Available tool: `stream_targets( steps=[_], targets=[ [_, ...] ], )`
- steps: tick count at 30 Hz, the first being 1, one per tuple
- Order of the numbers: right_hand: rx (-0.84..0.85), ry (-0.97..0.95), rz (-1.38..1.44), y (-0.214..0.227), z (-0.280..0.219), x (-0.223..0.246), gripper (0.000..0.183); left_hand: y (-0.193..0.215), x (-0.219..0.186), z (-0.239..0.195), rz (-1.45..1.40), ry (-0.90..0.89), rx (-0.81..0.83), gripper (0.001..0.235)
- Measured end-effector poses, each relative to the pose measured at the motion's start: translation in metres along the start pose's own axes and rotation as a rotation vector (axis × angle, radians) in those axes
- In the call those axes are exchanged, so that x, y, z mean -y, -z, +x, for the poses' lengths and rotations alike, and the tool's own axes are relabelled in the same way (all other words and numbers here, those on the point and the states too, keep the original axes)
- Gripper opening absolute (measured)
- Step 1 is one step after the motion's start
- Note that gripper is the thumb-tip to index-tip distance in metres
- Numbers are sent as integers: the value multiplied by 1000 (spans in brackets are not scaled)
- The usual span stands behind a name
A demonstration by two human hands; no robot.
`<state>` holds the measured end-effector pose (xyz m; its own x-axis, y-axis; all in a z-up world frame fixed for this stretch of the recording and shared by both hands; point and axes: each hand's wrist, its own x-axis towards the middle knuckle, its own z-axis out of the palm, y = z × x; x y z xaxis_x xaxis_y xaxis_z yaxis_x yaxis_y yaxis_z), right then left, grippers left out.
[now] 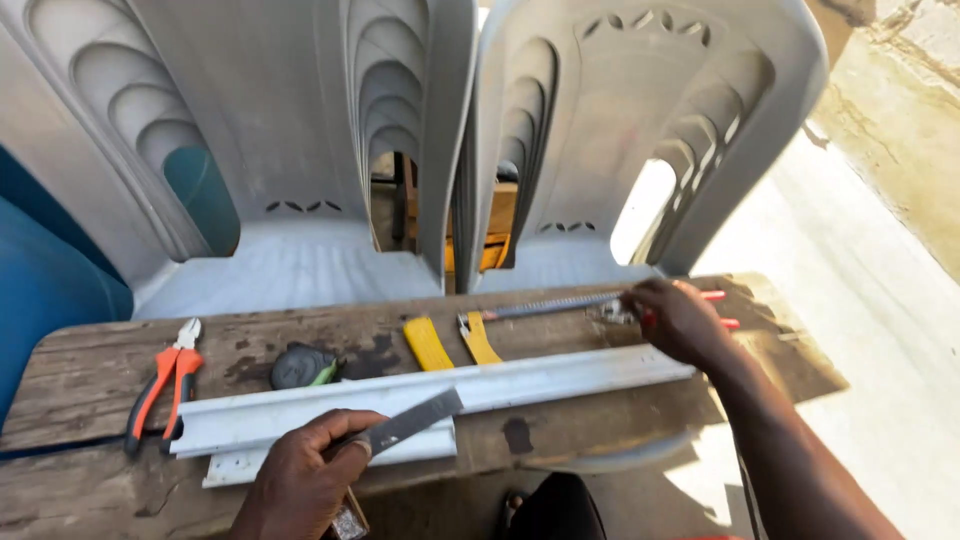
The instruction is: Measuring, marking, and cutting aluminum profiles using a hacksaw, tape measure, and pliers on a makeshift workbench.
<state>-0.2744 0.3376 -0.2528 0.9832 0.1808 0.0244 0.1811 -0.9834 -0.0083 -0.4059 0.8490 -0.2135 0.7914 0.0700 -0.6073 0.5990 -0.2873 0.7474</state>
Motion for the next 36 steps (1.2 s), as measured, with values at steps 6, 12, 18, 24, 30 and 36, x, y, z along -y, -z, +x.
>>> stream_targets(
  steps=[6,12,18,24,30,36],
  targets=[
    [105,-574,36,7,-21,-80,32,9,75,16,-142,117,7,43],
    [13,-782,262,-47,-42,-148,68,-5,74,-17,-186,90,-50,42],
    [-269,-531,403,5,-75,-47,55,-16,96,16,-14,-113,53,40],
    [-91,-40,913,23,-138,199,38,-31,41,-34,55,-297,153,31],
    [103,-487,1805,-56,-148,271,40,-43,31,-57,153,-351,88,20],
    [-37,-761,1888,-73,-167,235,25,-33,55,-42,211,-479,64,34]
  ],
)
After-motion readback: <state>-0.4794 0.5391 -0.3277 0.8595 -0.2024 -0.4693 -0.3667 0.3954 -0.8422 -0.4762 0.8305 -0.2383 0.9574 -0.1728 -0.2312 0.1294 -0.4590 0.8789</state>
